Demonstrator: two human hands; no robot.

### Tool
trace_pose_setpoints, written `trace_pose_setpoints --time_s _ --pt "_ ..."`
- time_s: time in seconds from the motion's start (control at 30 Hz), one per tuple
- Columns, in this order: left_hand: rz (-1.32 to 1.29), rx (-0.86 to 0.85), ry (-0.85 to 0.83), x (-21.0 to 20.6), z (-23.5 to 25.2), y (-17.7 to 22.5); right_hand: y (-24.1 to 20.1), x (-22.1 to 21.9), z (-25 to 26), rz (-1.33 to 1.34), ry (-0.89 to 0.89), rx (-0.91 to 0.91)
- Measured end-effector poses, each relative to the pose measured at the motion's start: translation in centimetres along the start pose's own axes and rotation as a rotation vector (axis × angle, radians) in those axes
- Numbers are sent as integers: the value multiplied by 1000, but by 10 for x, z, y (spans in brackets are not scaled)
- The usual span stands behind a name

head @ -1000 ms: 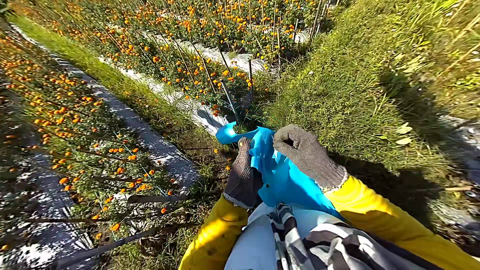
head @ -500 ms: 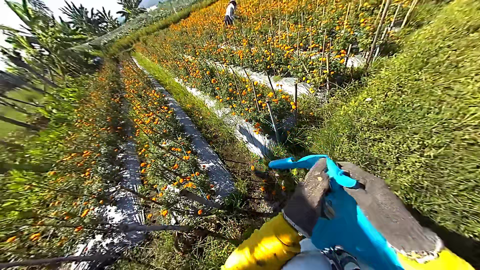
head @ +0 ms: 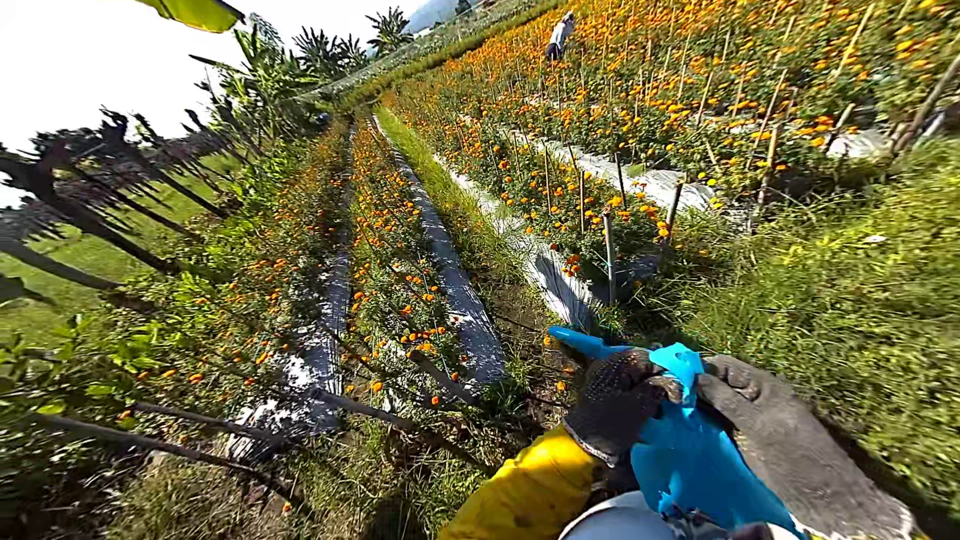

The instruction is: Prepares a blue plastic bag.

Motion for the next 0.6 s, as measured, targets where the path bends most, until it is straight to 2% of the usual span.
trace_pose_setpoints --time_s 0.1,0.23,0.3,0.4,0.5,0.6 --pt "-95 80 5 7 -3 1 -4 -5 0 -8 -5 3" --pt "-131 77 8 14 -4 3 -7 -8 0 -15 -4 -35" --pt "-127 87 27 17 -5 3 -8 -6 1 58 -26 -56" --pt "-130 122 103 24 -6 1 -3 -1 6 162 -22 12" --pt "-108 139 136 28 -9 1 -5 -1 5 -31 -44 60" --pt "-144 97 133 18 -12 -2 -11 -14 -5 -292 -153 -58"
Point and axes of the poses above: each hand's wrist, its own z-axis towards the middle knuckle, its own x-axis out of the back of the hand, y = z × x, the point moved 5 cm from there along z, towards the middle knuckle, and after that the axes turned 10 degrees about -x, right-handed, at the moved point
